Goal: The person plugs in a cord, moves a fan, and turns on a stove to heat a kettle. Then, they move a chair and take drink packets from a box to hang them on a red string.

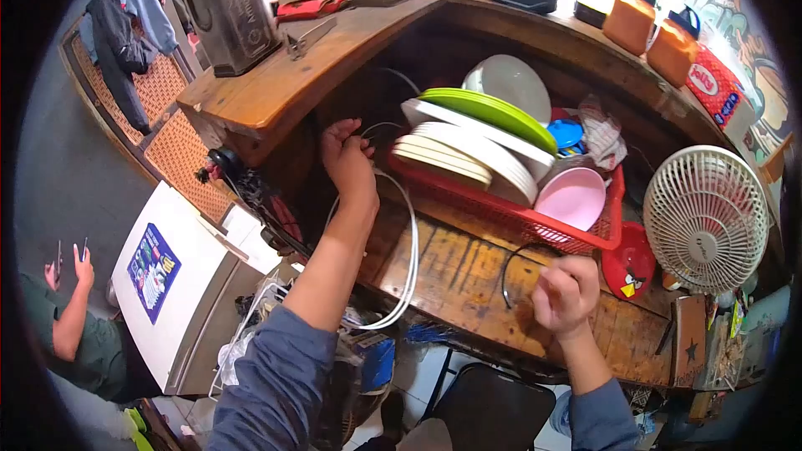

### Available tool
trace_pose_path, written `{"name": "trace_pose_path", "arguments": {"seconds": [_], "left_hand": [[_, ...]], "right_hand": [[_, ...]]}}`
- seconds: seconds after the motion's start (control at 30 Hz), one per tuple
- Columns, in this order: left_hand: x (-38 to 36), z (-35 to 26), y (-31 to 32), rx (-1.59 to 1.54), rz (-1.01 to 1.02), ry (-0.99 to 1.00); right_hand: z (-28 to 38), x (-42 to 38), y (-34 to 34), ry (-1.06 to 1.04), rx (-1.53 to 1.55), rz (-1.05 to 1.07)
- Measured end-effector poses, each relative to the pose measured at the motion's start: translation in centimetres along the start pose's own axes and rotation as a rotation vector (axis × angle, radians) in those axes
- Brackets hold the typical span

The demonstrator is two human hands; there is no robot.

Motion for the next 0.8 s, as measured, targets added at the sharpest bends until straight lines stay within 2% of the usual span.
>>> {"name": "trace_pose_path", "arguments": {"seconds": [0.07,0.1,0.17,0.2,0.27,0.3,0.37,0.4,0.43,0.5,0.53,0.6,0.63,0.7,0.73,0.8], "left_hand": [[0.8,3.8,-0.4,0.066,-0.032,-0.153],[6.5,3.4,-2.8,0.114,-0.015,-0.106],[9.4,5.8,-2.6,0.471,0.042,0.048],[10.3,7.1,-2.4,0.466,0.029,0.035],[11.2,4.9,-0.9,0.828,-0.084,0.433],[11.7,5.1,-0.9,0.832,-0.088,0.421],[12.5,7.1,1.5,0.899,0.229,0.247],[12.2,7.1,2.7,0.852,0.326,0.329],[12.5,7.2,3.2,0.843,0.325,0.332],[11.8,7.4,5.8,0.514,0.551,0.36],[11.8,8.0,6.1,0.506,0.557,0.356],[11.1,10.0,7.5,0.838,0.677,0.388],[10.8,9.9,7.8,0.821,0.678,0.391],[9.6,12.4,8.9,1.075,0.95,0.216],[9.6,12.3,11.2,1.043,0.975,0.256],[10.9,13.1,10.6,1.237,0.875,0.252]], "right_hand": [[1.1,3.4,0.2,-0.045,0.024,0.025],[2.9,6.0,4.8,-0.019,0.052,-0.046],[3.3,8.5,6.6,-0.061,0.058,0.002],[3.4,9.0,7.5,-0.068,0.064,0.019],[4.1,9.7,9.4,-0.105,0.079,0.045],[4.4,9.7,10.1,-0.104,0.084,0.056],[5.5,9.4,11.2,-0.171,0.089,0.115],[5.8,8.8,11.7,-0.197,0.029,0.153],[5.7,8.6,11.9,-0.203,0.023,0.153],[5.7,8.1,11.1,-0.245,-0.113,0.064],[4.8,7.9,10.6,-0.197,-0.147,0.052],[3.1,8.1,9.1,-0.135,-0.198,-0.022],[2.5,8.2,8.1,-0.095,-0.227,-0.07],[1.2,8.1,7.1,-0.041,-0.207,-0.096],[0.7,8.3,6.2,-0.039,-0.226,-0.088],[0.6,8.5,5.6,-0.033,-0.205,-0.067]]}}
Point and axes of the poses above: each hand's wrist, its own x-axis towards the middle knuckle, its own y-axis out of the palm, z = x × y, the point moved 9 cm from there along x, towards the middle knuckle
